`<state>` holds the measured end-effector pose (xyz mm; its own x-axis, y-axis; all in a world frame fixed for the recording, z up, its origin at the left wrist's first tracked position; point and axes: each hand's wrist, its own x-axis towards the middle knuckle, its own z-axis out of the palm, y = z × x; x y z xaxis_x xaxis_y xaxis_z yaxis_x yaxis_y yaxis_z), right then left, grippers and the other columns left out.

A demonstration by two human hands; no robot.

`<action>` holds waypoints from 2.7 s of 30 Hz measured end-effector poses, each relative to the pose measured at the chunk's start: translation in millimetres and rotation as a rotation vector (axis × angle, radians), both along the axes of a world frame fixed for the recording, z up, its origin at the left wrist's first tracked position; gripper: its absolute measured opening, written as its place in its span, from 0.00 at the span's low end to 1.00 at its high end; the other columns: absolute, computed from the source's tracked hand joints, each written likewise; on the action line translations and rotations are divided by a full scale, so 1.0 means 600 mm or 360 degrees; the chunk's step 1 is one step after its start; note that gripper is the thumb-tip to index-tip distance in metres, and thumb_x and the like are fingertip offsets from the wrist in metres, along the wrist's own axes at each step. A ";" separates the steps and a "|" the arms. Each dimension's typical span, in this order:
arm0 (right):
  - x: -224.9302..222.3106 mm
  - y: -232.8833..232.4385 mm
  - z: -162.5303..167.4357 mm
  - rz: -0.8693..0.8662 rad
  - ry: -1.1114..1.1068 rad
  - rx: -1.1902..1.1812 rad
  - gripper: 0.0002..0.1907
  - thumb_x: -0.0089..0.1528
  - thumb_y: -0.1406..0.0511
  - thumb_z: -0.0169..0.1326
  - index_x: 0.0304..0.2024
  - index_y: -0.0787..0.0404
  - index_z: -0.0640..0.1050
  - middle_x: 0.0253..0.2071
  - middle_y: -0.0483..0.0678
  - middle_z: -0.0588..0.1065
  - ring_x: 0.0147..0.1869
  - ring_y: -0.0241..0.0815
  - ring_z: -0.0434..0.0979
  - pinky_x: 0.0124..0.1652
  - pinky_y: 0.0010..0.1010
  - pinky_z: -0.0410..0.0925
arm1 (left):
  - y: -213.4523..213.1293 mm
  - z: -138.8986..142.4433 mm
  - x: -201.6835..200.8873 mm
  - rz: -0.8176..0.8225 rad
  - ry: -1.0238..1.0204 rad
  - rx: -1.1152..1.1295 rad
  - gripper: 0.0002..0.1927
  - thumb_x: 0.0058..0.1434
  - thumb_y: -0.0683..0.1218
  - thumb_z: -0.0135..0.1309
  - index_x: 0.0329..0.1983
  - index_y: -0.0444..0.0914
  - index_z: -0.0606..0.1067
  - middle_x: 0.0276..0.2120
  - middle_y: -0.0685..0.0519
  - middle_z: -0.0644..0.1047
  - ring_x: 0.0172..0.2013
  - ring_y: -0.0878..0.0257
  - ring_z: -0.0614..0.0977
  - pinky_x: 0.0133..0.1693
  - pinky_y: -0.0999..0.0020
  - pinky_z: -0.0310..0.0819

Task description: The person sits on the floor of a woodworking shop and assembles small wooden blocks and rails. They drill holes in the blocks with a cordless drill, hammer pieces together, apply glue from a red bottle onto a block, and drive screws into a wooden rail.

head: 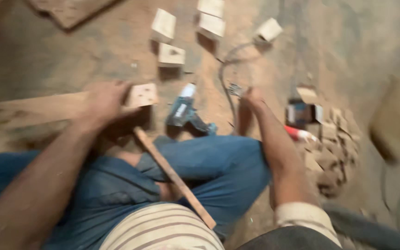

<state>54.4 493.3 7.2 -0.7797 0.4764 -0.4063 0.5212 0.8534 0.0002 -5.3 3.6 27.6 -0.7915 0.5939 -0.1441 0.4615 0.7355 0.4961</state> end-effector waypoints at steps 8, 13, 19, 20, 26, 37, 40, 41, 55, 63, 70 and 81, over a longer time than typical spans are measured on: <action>0.002 0.000 -0.012 -0.0125 0.0205 -0.0075 0.16 0.52 0.63 0.65 0.41 0.64 0.82 0.40 0.61 0.81 0.43 0.55 0.83 0.46 0.42 0.74 | -0.016 0.004 0.001 0.0014 0.0070 0.0078 0.38 0.47 0.62 0.68 0.59 0.39 0.75 0.49 0.43 0.79 0.49 0.44 0.80 0.50 0.49 0.73; -0.009 -0.037 0.015 0.0085 0.0705 -0.0211 0.15 0.55 0.64 0.64 0.42 0.63 0.81 0.38 0.55 0.81 0.41 0.48 0.82 0.45 0.36 0.74 | -0.027 -0.003 -0.001 -0.0005 0.0065 0.0105 0.38 0.45 0.59 0.69 0.58 0.39 0.76 0.47 0.42 0.79 0.48 0.43 0.80 0.49 0.50 0.74; -0.021 -0.201 0.046 0.0494 0.1081 -0.0953 0.15 0.62 0.68 0.61 0.52 0.61 0.80 0.41 0.49 0.81 0.44 0.39 0.82 0.46 0.29 0.75 | -0.030 -0.014 0.009 -0.0079 0.0217 0.0280 0.35 0.44 0.54 0.68 0.57 0.39 0.76 0.45 0.44 0.79 0.47 0.44 0.81 0.48 0.49 0.73; -0.021 -0.240 0.043 0.0543 0.1113 -0.1152 0.14 0.64 0.68 0.61 0.52 0.62 0.79 0.45 0.50 0.80 0.48 0.38 0.81 0.49 0.29 0.75 | -0.028 -0.015 0.011 -0.0101 0.0273 0.0346 0.36 0.42 0.54 0.69 0.56 0.39 0.76 0.45 0.43 0.79 0.47 0.44 0.81 0.47 0.49 0.73; -0.014 -0.448 -0.002 0.0385 0.0941 -0.1483 0.10 0.64 0.67 0.61 0.47 0.65 0.81 0.39 0.49 0.83 0.41 0.36 0.84 0.42 0.26 0.76 | -0.028 -0.014 0.008 -0.0111 0.0180 0.0153 0.30 0.47 0.54 0.69 0.52 0.40 0.76 0.44 0.44 0.79 0.47 0.44 0.81 0.48 0.49 0.73; -0.012 -0.491 -0.005 0.0744 0.1120 -0.1080 0.09 0.60 0.67 0.62 0.42 0.63 0.82 0.39 0.52 0.83 0.40 0.43 0.86 0.42 0.30 0.77 | -0.029 -0.009 0.008 -0.0087 0.0134 0.0103 0.31 0.46 0.57 0.68 0.52 0.42 0.77 0.44 0.46 0.80 0.49 0.47 0.81 0.49 0.47 0.72; -0.012 -0.502 0.006 0.1056 0.1195 -0.0834 0.06 0.61 0.68 0.61 0.41 0.61 0.81 0.38 0.54 0.81 0.41 0.53 0.82 0.43 0.39 0.74 | -0.030 -0.010 0.009 -0.0072 0.0136 0.0095 0.31 0.47 0.59 0.68 0.51 0.41 0.76 0.44 0.45 0.79 0.49 0.46 0.80 0.49 0.47 0.71; -0.011 -0.504 0.010 0.1192 0.1243 -0.0720 0.05 0.61 0.68 0.61 0.40 0.61 0.81 0.38 0.54 0.80 0.42 0.56 0.80 0.43 0.43 0.72 | -0.030 -0.012 0.010 -0.0074 0.0131 0.0084 0.31 0.47 0.60 0.68 0.51 0.41 0.76 0.44 0.45 0.79 0.49 0.46 0.80 0.50 0.48 0.71; -0.016 -0.513 -0.015 0.1354 0.1238 -0.0502 0.06 0.61 0.67 0.60 0.36 0.61 0.75 0.36 0.56 0.72 0.43 0.60 0.73 0.43 0.49 0.67 | -0.036 -0.064 0.004 -0.0091 0.0248 0.0226 0.24 0.45 0.51 0.66 0.46 0.41 0.79 0.37 0.43 0.80 0.42 0.42 0.82 0.44 0.48 0.75; 0.037 -0.467 0.036 0.0952 0.1116 -0.0923 0.22 0.62 0.64 0.62 0.56 0.65 0.74 0.46 0.58 0.76 0.46 0.53 0.79 0.45 0.41 0.74 | -0.028 -0.020 0.015 -0.0100 0.0250 0.0167 0.31 0.44 0.58 0.70 0.49 0.40 0.77 0.41 0.43 0.79 0.45 0.44 0.81 0.46 0.48 0.74; 0.111 -0.388 0.101 0.0811 0.0123 -0.0321 0.32 0.54 0.61 0.69 0.58 0.63 0.74 0.47 0.62 0.76 0.50 0.57 0.79 0.48 0.44 0.73 | -0.021 -0.021 0.023 -0.0055 0.0221 -0.0021 0.27 0.50 0.59 0.67 0.47 0.40 0.79 0.44 0.44 0.80 0.48 0.48 0.83 0.50 0.52 0.76; 0.098 -0.377 0.061 0.0777 0.0499 -0.0427 0.37 0.47 0.64 0.70 0.57 0.66 0.72 0.47 0.64 0.77 0.50 0.64 0.77 0.48 0.48 0.71 | -0.005 -0.024 0.023 -0.0114 0.0246 0.0095 0.35 0.40 0.55 0.72 0.53 0.42 0.78 0.43 0.43 0.79 0.47 0.44 0.81 0.47 0.49 0.75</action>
